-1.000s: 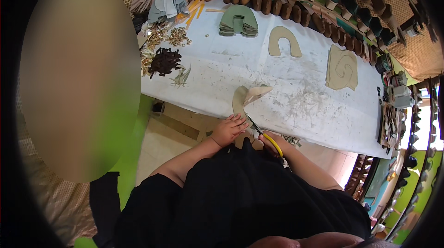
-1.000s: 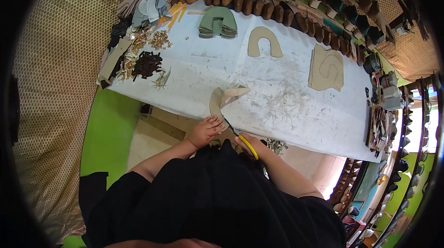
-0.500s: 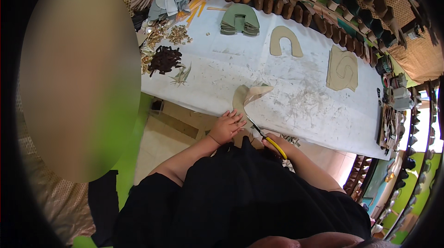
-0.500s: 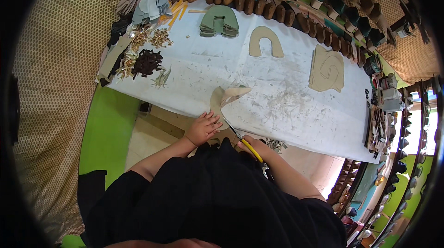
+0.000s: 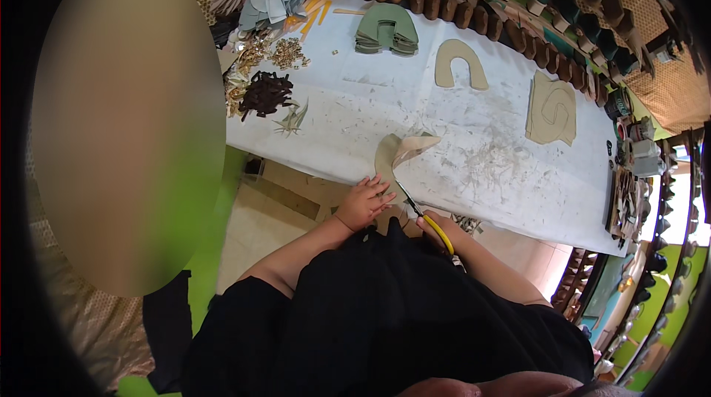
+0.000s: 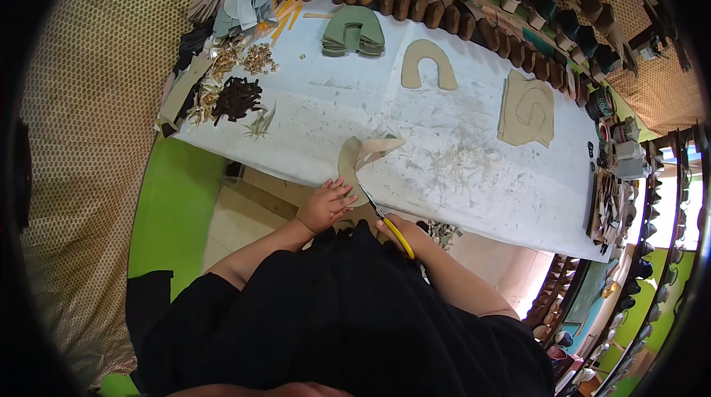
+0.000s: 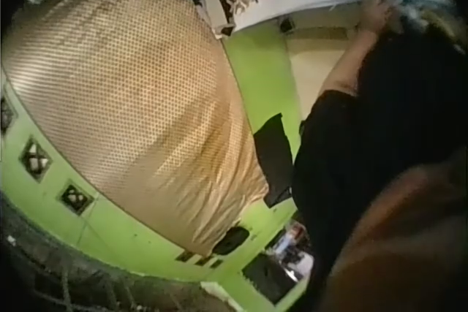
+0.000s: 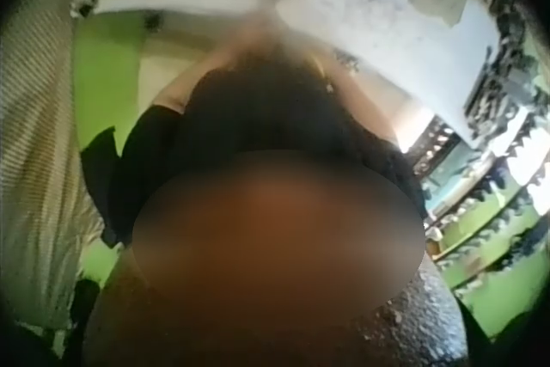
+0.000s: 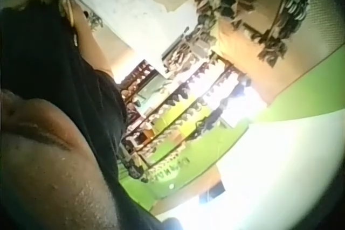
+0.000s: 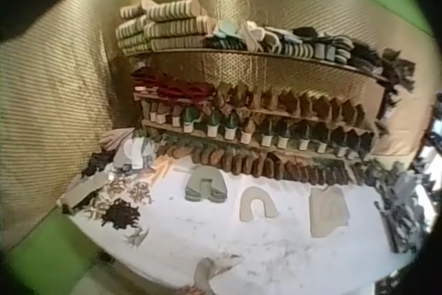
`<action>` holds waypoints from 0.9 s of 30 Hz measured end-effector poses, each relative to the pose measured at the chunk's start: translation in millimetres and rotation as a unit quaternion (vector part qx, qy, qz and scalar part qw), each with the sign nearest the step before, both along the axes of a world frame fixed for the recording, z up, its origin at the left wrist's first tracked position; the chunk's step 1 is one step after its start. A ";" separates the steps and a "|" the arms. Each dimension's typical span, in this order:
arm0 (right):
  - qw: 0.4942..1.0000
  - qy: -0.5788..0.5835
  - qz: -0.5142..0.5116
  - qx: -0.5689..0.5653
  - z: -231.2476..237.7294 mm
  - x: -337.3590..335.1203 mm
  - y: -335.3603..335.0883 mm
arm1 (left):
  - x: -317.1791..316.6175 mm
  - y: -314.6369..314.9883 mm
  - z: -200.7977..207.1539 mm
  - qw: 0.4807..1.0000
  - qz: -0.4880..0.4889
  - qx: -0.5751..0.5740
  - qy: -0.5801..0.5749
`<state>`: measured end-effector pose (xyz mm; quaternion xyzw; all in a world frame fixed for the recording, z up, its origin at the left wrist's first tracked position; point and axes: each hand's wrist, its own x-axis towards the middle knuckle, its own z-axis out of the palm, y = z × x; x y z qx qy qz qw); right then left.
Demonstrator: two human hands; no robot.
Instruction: Cutting out shoe upper components from a sheet of fabric using scissors.
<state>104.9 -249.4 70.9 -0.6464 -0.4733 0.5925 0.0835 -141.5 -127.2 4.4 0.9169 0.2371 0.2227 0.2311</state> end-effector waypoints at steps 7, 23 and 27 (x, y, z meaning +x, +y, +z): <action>0.999 -0.017 0.007 0.031 -6.6 -3.1 -4.9 | -0.6 0.1 2.0 1.000 -0.003 0.006 0.005; 0.998 -0.045 0.000 0.042 -8.9 -7.1 -6.7 | 0.0 -3.0 -0.1 1.000 0.003 -0.003 0.013; 0.998 -0.027 -0.011 0.050 -6.1 -9.4 -0.1 | -0.2 -4.2 0.6 1.000 0.003 -0.008 0.017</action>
